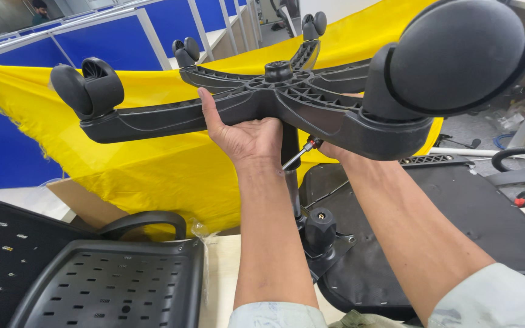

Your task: The person assembles an office chair by first positioning the five-star base and then attaching the seat to the base using a screwdriver. They tighten multiple screws to secure the seat to the base.

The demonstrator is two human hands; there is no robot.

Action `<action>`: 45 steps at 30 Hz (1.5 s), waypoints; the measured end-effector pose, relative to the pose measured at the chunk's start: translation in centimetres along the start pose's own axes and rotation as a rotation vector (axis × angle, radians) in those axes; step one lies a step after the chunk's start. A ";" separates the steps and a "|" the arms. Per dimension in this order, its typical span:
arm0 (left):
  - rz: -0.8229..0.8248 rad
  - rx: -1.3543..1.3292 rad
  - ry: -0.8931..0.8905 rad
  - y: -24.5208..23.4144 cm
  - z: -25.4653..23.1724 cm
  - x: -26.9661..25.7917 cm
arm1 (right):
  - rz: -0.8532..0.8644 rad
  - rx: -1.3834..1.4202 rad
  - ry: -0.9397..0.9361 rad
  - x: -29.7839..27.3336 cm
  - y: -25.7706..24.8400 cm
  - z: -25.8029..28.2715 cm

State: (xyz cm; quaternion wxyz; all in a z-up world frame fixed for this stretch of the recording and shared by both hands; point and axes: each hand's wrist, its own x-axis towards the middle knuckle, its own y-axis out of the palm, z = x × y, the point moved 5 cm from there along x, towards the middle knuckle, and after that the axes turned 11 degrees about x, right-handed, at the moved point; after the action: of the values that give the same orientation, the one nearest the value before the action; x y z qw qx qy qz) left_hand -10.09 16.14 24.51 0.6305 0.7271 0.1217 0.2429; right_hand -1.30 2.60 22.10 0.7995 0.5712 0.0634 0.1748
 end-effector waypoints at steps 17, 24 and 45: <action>0.014 -0.032 0.024 -1.5 -10.2 -0.4 | 0.080 -0.108 0.064 1.0 2.8 -9.4; -0.041 -0.021 0.080 -2.6 -13.5 -0.6 | 0.197 -0.398 0.131 -0.7 -0.3 -11.8; -0.342 0.021 0.241 -10.3 -19.8 -4.2 | -0.310 -0.451 0.400 1.4 -9.0 -20.4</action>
State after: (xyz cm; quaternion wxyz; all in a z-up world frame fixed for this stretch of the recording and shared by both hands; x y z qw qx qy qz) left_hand -22.33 32.87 15.39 0.6360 0.6678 0.3206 0.2162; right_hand -4.29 18.73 6.88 0.8944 0.3182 0.2646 0.1695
